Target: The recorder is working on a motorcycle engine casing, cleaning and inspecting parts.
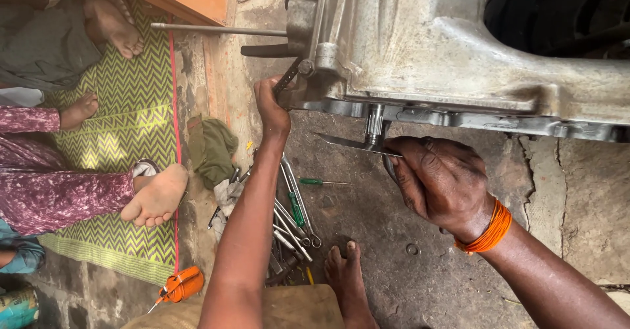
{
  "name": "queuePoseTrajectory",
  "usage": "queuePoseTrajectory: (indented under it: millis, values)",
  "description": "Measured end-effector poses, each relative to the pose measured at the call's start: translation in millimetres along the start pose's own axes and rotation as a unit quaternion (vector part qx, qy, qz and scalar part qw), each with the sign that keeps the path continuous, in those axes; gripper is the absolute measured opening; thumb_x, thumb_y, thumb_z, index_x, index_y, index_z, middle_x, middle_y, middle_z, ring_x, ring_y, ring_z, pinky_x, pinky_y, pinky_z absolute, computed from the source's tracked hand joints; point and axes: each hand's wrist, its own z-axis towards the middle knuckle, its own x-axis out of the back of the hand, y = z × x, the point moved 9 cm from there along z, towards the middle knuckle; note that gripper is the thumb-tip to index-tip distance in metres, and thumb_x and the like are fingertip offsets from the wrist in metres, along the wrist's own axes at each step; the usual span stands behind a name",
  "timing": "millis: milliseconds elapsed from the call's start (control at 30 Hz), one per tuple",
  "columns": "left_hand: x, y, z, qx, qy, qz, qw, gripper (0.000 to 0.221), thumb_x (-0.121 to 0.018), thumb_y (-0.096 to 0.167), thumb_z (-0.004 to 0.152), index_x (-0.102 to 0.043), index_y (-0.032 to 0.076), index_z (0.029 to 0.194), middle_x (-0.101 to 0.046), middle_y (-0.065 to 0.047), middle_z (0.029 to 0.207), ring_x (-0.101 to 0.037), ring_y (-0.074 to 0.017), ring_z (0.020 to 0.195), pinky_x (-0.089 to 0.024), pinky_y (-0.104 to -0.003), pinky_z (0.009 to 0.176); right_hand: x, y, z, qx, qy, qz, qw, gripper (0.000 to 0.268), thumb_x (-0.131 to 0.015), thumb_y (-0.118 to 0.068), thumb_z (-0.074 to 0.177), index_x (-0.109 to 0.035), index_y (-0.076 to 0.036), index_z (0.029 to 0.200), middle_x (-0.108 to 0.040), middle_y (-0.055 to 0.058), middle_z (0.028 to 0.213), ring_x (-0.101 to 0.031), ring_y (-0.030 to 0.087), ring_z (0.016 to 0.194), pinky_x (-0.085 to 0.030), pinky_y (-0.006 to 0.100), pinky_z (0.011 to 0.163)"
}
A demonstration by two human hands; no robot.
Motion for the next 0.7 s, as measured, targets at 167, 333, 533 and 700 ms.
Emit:
queuePoseTrajectory:
  millis: [167,333,533,700]
  values:
    - [-2,4,1,-0.005,-0.02,0.02,1.0,0.024,-0.04,0.013,0.109,-0.061,0.004,0.102,-0.049,-0.009,0.112,-0.052,-0.0184,0.103,-0.053,-0.033,0.092,1,-1,3,0.005,0.0,-0.014,1.0,0.02,-0.074,-0.003,0.096,-0.067,0.0,0.115,-0.075,0.011,0.095,-0.07,0.019,0.071,-0.056,0.033,0.062]
    - [-1,5,0,-0.049,-0.015,0.056,0.997,0.022,-0.042,0.011,0.11,-0.062,0.004,0.102,-0.055,-0.009,0.112,-0.051,-0.0204,0.106,-0.049,-0.035,0.096,-5,4,-3,0.0,-0.001,-0.009,1.0,0.021,-0.074,-0.002,0.095,-0.068,0.0,0.114,-0.074,0.009,0.09,-0.068,0.016,0.066,-0.055,0.031,0.058]
    - [-2,3,-1,-0.06,-0.01,0.07,0.996,0.017,-0.046,0.01,0.108,-0.061,0.003,0.101,-0.056,-0.01,0.112,-0.051,-0.0206,0.105,-0.048,-0.035,0.094,-3,0,1,0.008,-0.009,-0.024,1.0,0.021,-0.074,-0.002,0.095,-0.068,0.0,0.116,-0.073,0.009,0.087,-0.067,0.017,0.066,-0.054,0.031,0.057]
    - [-5,-4,0,-0.023,-0.018,-0.004,1.0,0.019,-0.044,0.012,0.108,-0.06,0.004,0.105,-0.052,-0.009,0.111,-0.054,-0.0187,0.101,-0.051,-0.033,0.09,-11,18,-9,0.002,0.007,0.003,1.0,0.02,-0.071,-0.001,0.096,-0.071,-0.001,0.116,-0.071,0.005,0.079,-0.064,0.012,0.061,-0.052,0.029,0.053]
